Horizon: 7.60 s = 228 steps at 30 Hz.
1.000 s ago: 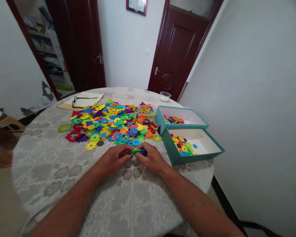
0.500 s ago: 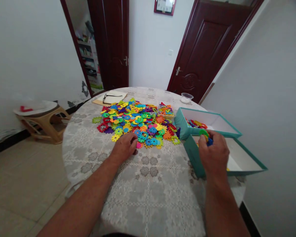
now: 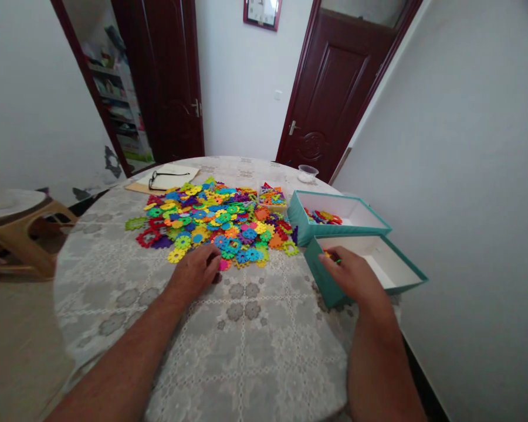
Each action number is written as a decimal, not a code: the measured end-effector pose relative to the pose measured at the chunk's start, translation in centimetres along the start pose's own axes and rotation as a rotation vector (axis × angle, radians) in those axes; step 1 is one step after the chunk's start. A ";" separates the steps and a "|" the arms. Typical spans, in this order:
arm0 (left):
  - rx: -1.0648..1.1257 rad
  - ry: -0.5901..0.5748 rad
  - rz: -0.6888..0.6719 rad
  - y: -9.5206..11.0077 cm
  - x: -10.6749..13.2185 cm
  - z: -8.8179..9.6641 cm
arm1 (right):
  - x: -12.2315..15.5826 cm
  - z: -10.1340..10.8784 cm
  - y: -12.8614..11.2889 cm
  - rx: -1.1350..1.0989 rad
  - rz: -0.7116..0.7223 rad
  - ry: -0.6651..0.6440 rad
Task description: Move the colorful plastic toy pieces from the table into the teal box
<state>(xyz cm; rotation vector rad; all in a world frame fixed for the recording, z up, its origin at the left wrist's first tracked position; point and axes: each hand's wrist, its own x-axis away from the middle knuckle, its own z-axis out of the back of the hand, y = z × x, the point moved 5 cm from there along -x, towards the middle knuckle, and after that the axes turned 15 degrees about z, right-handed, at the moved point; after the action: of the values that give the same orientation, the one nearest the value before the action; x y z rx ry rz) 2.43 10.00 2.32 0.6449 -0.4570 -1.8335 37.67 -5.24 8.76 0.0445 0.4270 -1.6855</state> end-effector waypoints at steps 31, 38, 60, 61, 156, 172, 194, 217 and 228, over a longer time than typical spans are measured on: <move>0.079 0.125 0.115 -1.5 -0.1 0.9 | -2.7 -2.2 -4.3 0.409 -0.064 -0.189; -0.045 0.065 -0.005 -1.3 0.1 -0.3 | -3.0 -2.0 -9.5 0.188 0.394 0.132; -0.248 -0.033 -0.163 1.3 1.6 -1.5 | -4.5 -11.9 -13.0 -0.488 0.674 -0.053; -0.251 -0.032 -0.172 1.3 1.6 -1.6 | -4.6 -11.8 -12.8 -0.585 0.636 -0.069; 0.371 -0.034 0.053 0.6 0.7 0.2 | -4.9 -12.6 -12.1 -1.368 -0.212 0.024; 0.378 -0.046 -0.090 1.0 0.9 -0.2 | -4.7 -12.2 -13.9 -1.196 0.122 0.066; 0.175 0.123 -0.123 -0.1 0.5 0.2 | -5.0 -2.2 -14.6 -0.395 0.442 0.026; -0.188 -0.098 -0.244 0.5 1.4 -1.3 | -7.5 -11.2 -16.0 0.034 0.481 -0.107; -0.078 -0.085 -0.240 0.6 1.2 -1.1 | -10.2 -12.9 -15.9 0.021 0.509 -0.302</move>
<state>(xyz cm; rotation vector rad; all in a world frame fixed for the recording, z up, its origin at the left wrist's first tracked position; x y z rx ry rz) 3.25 8.63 1.61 0.5902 -0.3735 -2.1018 21.28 9.85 3.59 -0.0797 0.1500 -1.1694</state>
